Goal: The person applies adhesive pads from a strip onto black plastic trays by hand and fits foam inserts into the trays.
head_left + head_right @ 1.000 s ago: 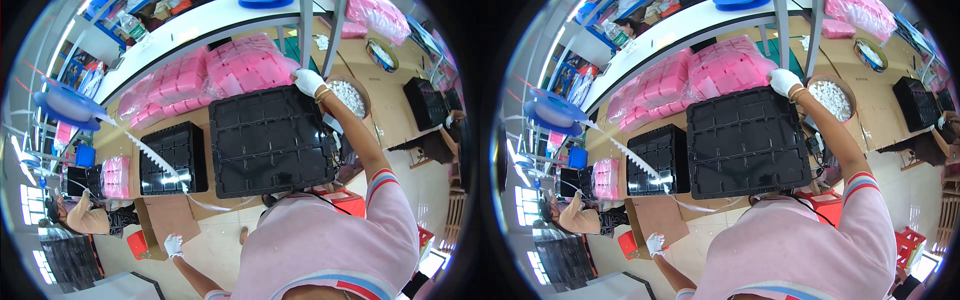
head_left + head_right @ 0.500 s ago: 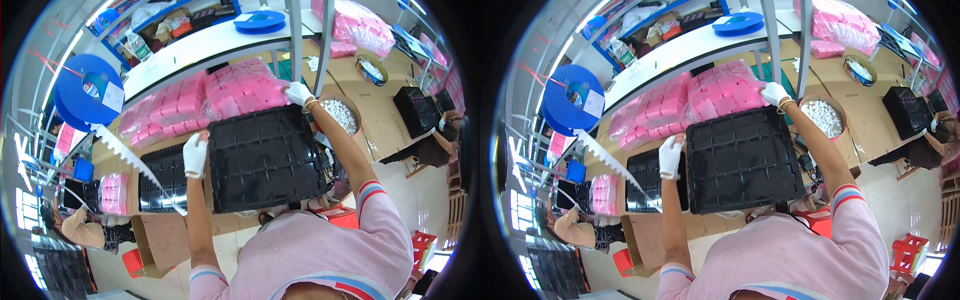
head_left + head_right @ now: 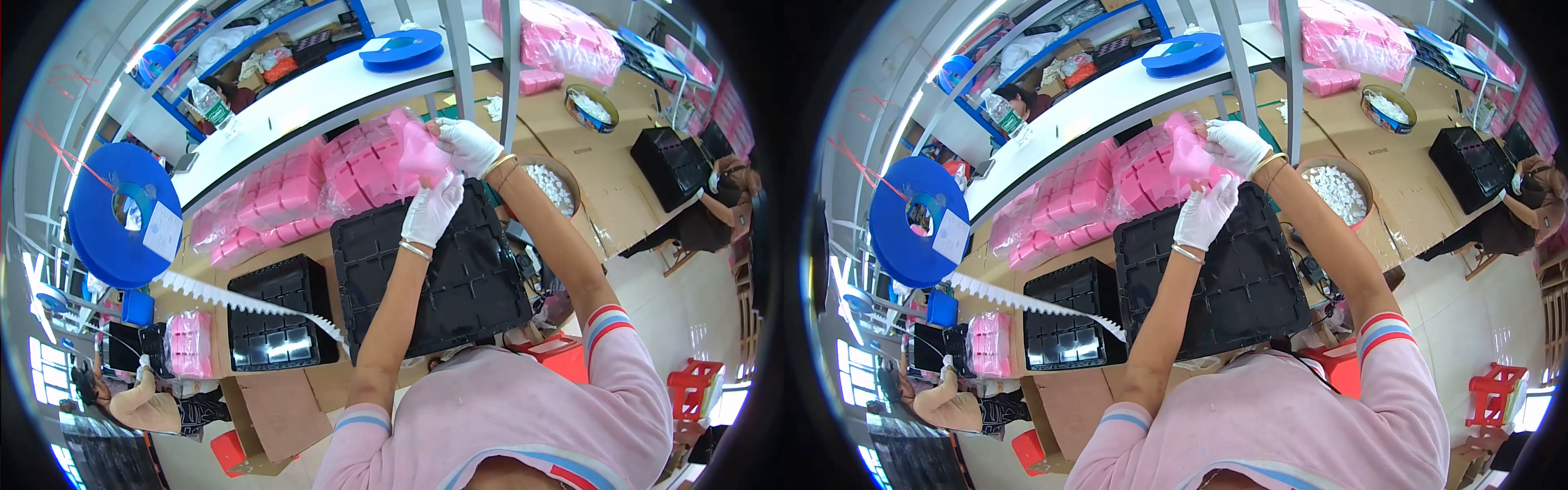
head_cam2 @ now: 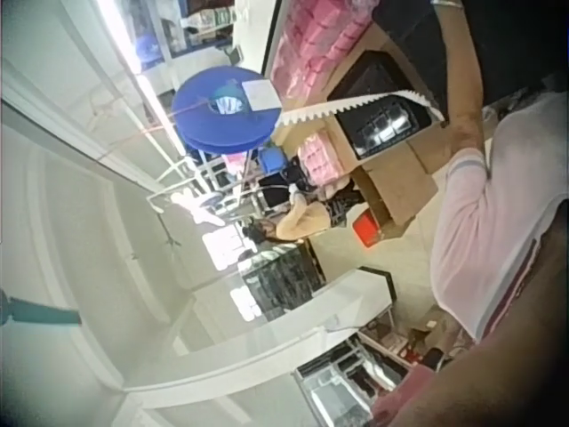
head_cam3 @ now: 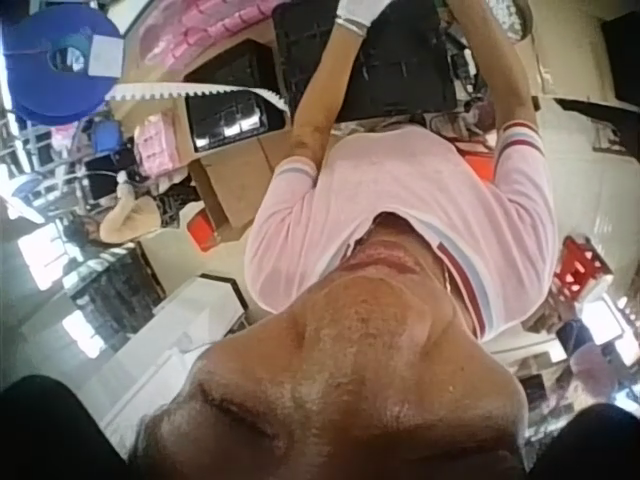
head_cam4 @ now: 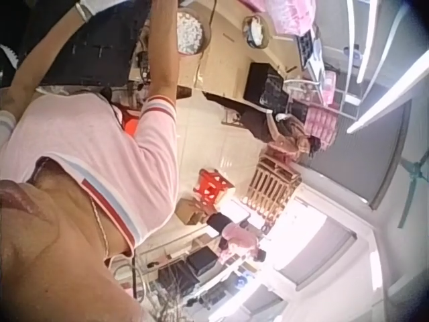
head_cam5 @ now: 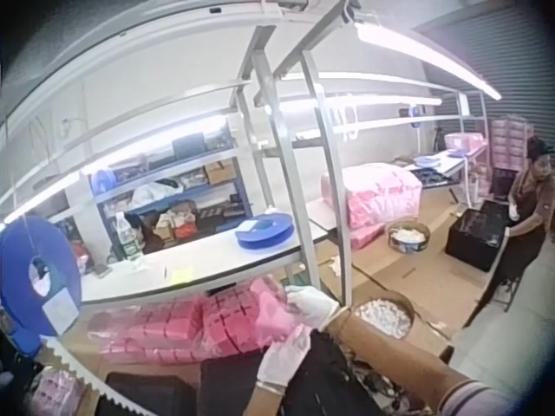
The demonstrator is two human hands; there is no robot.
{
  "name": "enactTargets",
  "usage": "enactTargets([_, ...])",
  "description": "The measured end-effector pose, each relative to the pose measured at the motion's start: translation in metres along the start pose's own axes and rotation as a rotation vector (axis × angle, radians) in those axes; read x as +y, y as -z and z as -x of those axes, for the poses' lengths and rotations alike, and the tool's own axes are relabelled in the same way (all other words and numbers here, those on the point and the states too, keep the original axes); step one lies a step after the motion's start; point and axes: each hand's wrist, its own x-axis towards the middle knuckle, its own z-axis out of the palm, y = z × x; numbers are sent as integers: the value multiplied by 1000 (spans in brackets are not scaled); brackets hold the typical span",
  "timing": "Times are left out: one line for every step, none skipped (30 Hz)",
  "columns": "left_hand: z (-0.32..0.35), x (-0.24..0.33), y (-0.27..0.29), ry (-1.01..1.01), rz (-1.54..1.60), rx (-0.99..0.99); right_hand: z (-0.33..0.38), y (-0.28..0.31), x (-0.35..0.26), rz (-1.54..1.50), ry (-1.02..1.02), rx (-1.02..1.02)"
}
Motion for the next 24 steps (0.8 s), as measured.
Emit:
enactTargets([-5,4,4,-8,-1,-1,-2,-3,-3,-1,1,-8])
enactTargets([-6,13,10,-133,77,0,-5,-12,-10,-284,-140,10])
enactTargets([-5,22,15,-260,154,0,-7,-22,-18,-566,-286,26])
enactTargets([-6,30,9,-223,278,-26,1,-24,-28,-544,-300,34])
enactTargets([-5,38,7,-215,282,-25,9,-26,-42,-541,-300,42])
enactTargets([-2,49,4,-297,166,-91,16,-32,-57,-540,-316,59])
enactTargets([2,59,2,-374,50,-156,20,-34,-64,-539,-330,79])
enactTargets([6,70,4,-374,50,-153,21,-34,-61,-541,-332,80])
enactTargets([7,83,5,-359,44,-198,21,-32,-56,-500,-295,84])
enactTargets([11,102,7,-357,32,-242,19,-33,-52,-463,-258,75])
enactTargets([12,118,9,-351,22,-287,19,-33,-50,-467,-261,67])
enactTargets([14,133,12,-344,12,-331,20,-32,-47,-403,-284,16])
enactTargets([14,140,11,-329,6,-375,21,-29,-45,-336,-305,-27])
enactTargets([14,142,11,-314,0,-419,20,-28,-40,-339,-307,-26])
enactTargets([15,143,12,-315,0,-415,19,-28,-35,-361,-306,-41])
enactTargets([14,142,4,-413,-88,-133,19,-26,-30,-382,-303,-52])
enactTargets([15,140,-3,-505,-176,152,21,-24,-25,-382,-305,-49])
enactTargets([13,144,7,-557,-302,125,23,-21,-21,-437,-231,-99])
enactTargets([20,151,14,-560,-304,129,24,-23,-17,-494,-156,-156])
enactTargets([28,157,21,-589,-375,129,26,-24,-12,-498,-159,-157])
enactTargets([38,163,27,-618,-448,130,29,-27,-6,-570,-161,-125])
enactTargets([51,174,34,-571,-517,36,31,-34,-3,-644,-164,-98])
enactTargets([54,165,29,-552,-510,42,39,-33,-4,-644,-170,-77])
enactTargets([58,157,24,-538,-515,155,46,-32,-7,-657,-184,-85])
